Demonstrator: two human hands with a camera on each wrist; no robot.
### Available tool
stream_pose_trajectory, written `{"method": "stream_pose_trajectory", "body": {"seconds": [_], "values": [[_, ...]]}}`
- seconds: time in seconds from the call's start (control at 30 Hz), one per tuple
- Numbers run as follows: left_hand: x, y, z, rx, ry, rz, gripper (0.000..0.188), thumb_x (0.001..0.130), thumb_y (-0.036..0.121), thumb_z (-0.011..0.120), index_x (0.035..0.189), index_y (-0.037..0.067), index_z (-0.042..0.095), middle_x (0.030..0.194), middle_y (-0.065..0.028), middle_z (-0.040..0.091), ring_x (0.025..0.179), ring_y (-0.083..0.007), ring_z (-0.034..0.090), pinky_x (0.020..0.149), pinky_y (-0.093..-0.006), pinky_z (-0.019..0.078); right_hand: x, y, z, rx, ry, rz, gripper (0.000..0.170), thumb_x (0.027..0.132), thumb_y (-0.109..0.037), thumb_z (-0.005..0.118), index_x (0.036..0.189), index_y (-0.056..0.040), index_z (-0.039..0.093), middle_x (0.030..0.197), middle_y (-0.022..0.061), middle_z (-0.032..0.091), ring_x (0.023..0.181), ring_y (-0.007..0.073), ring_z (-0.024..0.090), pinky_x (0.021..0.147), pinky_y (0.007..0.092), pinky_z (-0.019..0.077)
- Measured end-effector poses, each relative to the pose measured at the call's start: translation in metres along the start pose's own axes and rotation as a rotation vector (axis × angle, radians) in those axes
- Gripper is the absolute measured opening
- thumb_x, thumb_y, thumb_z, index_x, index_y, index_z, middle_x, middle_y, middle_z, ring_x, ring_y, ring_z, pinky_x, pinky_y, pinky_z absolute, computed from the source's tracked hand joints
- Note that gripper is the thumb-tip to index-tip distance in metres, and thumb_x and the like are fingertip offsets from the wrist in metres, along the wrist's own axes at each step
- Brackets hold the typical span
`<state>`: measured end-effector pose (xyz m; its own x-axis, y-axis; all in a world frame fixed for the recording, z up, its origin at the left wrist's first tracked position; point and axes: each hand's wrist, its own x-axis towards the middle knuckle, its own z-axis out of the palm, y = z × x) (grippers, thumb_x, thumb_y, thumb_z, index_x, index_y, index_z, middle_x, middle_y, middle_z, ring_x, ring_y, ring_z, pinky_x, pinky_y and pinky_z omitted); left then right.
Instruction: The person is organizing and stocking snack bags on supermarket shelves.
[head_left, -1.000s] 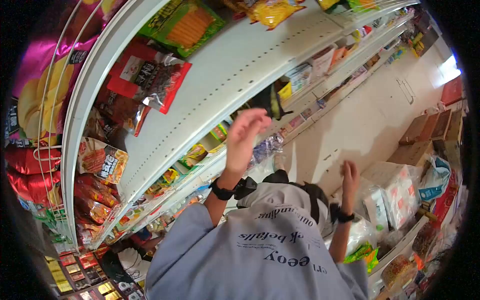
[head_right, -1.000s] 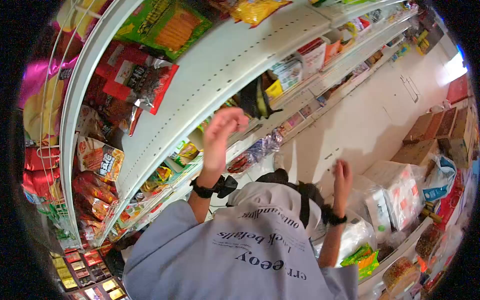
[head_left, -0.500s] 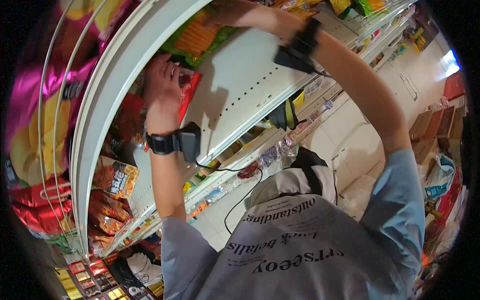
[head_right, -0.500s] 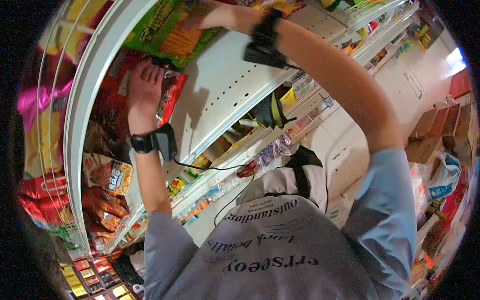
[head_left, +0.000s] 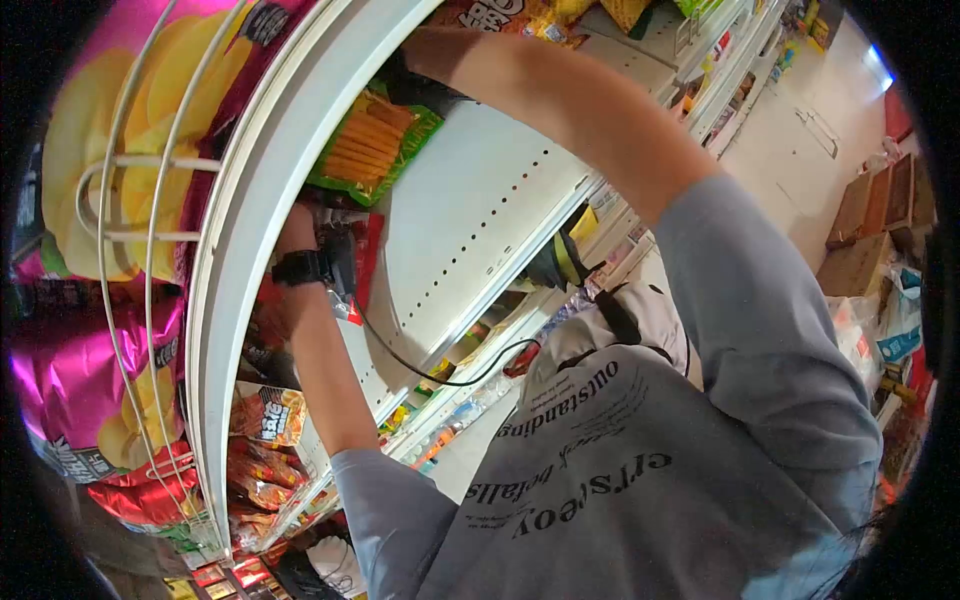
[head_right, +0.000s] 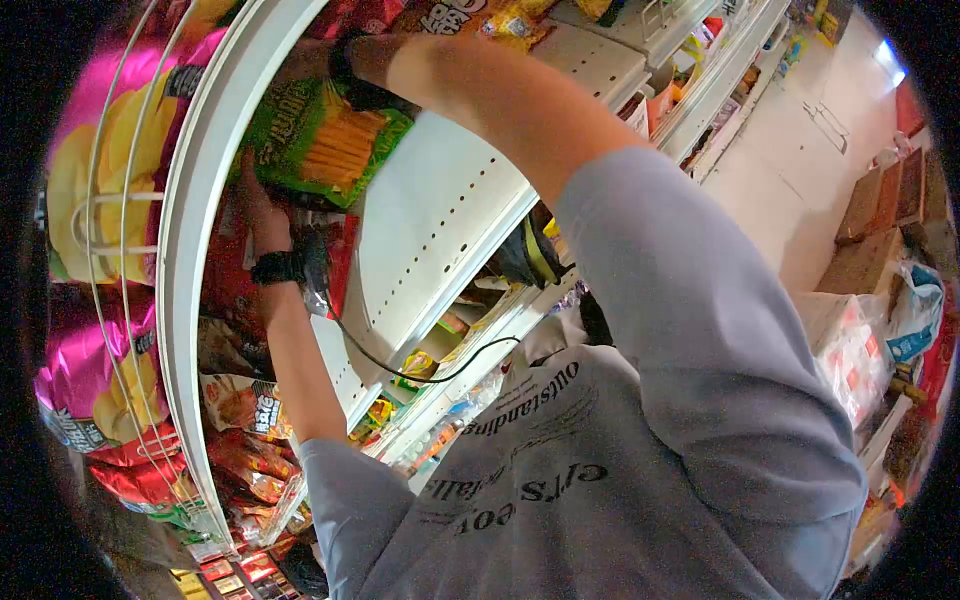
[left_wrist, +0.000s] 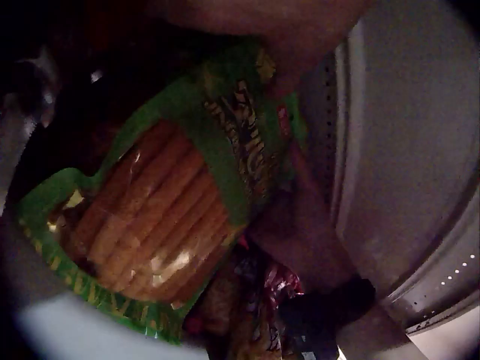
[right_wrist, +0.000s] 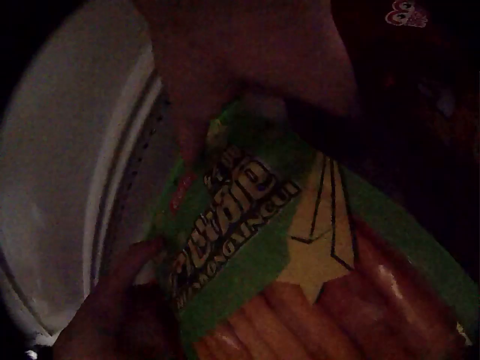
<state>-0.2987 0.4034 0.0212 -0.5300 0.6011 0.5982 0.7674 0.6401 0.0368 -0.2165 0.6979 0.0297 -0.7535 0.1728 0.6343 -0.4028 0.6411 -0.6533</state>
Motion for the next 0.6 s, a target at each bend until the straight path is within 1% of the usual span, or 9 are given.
{"method": "stream_pose_trajectory", "body": {"seconds": [0.1, 0.13, 0.27, 0.33, 0.37, 0.43, 0.47, 0.53, 0.6], "values": [[0.009, -0.002, 0.000, 0.102, 0.046, 0.103, 0.068, 0.077, -0.023, 0.043, 0.139, 0.004, 0.038, 0.141, -0.0188, 0.040, 0.131, -0.0297, 0.038, 0.112, -0.0407, 0.0289, 0.003, -0.001, 0.003, 0.012, 0.030, -0.008, 0.023, 0.086, -0.020, 0.062, 0.104, -0.0061, 0.065, 0.096, 0.0131, 0.067, 0.085, 0.0279, 0.064, 0.075, 0.0385, 0.0521], [0.003, -0.003, 0.004, 0.176, 0.080, 0.059, 0.058, 0.080, -0.018, 0.047, 0.134, 0.001, 0.042, 0.134, -0.0199, 0.047, 0.127, -0.0307, 0.043, 0.109, -0.0415, 0.0324, 0.004, -0.002, 0.005, 0.017, 0.036, -0.010, 0.023, 0.086, -0.020, 0.062, 0.104, -0.0064, 0.065, 0.096, 0.0133, 0.067, 0.085, 0.0282, 0.065, 0.075, 0.0386, 0.0523], [0.005, 0.012, -0.011, 0.155, 0.028, 0.061, 0.054, 0.080, -0.015, 0.051, 0.132, -0.001, 0.044, 0.131, -0.0204, 0.049, 0.124, -0.0314, 0.045, 0.108, -0.0417, 0.0339, 0.012, -0.005, 0.007, 0.020, 0.087, -0.027, 0.023, 0.086, -0.021, 0.061, 0.105, -0.0075, 0.066, 0.097, 0.0140, 0.067, 0.085, 0.0291, 0.065, 0.075, 0.0389, 0.0530], [0.002, 0.021, -0.017, 0.732, -0.298, 0.095, 0.050, 0.082, -0.010, 0.053, 0.131, -0.002, 0.044, 0.131, -0.0201, 0.050, 0.123, -0.0310, 0.046, 0.106, -0.0410, 0.0352, 0.015, -0.009, 0.010, 0.021, 0.110, -0.035, 0.024, 0.086, -0.021, 0.061, 0.105, -0.0081, 0.066, 0.097, 0.0143, 0.067, 0.085, 0.0295, 0.065, 0.075, 0.0391, 0.0533], [-0.002, 0.016, -0.012, 0.728, -0.302, 0.098, 0.050, 0.082, -0.010, 0.053, 0.131, -0.002, 0.044, 0.131, -0.0201, 0.050, 0.123, -0.0310, 0.046, 0.106, -0.0410, 0.0352, 0.019, -0.012, 0.014, 0.018, 0.135, -0.033, 0.024, 0.086, -0.022, 0.061, 0.105, -0.0083, 0.066, 0.098, 0.0145, 0.067, 0.085, 0.0298, 0.065, 0.075, 0.0392, 0.0534], [-0.003, 0.008, -0.004, 0.332, -0.007, 0.120, 0.046, 0.085, -0.002, 0.056, 0.129, -0.001, 0.047, 0.128, -0.0177, 0.052, 0.119, -0.0289, 0.049, 0.104, -0.0396, 0.0375, 0.021, -0.016, 0.018, 0.020, 0.167, -0.048, 0.024, 0.086, -0.022, 0.061, 0.105, -0.0089, 0.066, 0.098, 0.0149, 0.067, 0.085, 0.0302, 0.066, 0.075, 0.0394, 0.0538], [0.001, 0.007, -0.004, 0.326, -0.003, 0.124, 0.046, 0.085, -0.002, 0.056, 0.129, -0.001, 0.047, 0.128, -0.0177, 0.052, 0.119, -0.0289, 0.049, 0.104, -0.0396, 0.0375, 0.019, -0.018, 0.021, 0.015, 0.193, -0.057, 0.024, 0.086, -0.022, 0.060, 0.105, -0.0092, 0.066, 0.098, 0.0151, 0.067, 0.085, 0.0305, 0.066, 0.075, 0.0395, 0.0539], [0.017, 0.008, -0.001, -0.116, 0.021, -0.008, 0.043, 0.087, 0.004, 0.055, 0.129, -0.001, 0.047, 0.127, -0.0164, 0.053, 0.117, -0.0277, 0.050, 0.103, -0.0388, 0.0389, 0.015, -0.023, 0.027, -0.032, 0.279, -0.114, 0.024, 0.086, -0.023, 0.060, 0.105, -0.0097, 0.067, 0.098, 0.0154, 0.067, 0.085, 0.0309, 0.066, 0.075, 0.0396, 0.0543], [0.026, 0.008, 0.001, -0.556, 0.028, -0.151, 0.042, 0.089, 0.011, 0.055, 0.130, -0.001, 0.048, 0.126, -0.0151, 0.054, 0.114, -0.0265, 0.052, 0.101, -0.0380, 0.0404, 0.028, -0.006, 0.041, -0.380, 0.447, -0.334, 0.027, 0.083, -0.024, 0.063, 0.106, -0.0091, 0.066, 0.099, 0.0130, 0.068, 0.084, 0.0301, 0.066, 0.076, 0.0408, 0.0542]]}}
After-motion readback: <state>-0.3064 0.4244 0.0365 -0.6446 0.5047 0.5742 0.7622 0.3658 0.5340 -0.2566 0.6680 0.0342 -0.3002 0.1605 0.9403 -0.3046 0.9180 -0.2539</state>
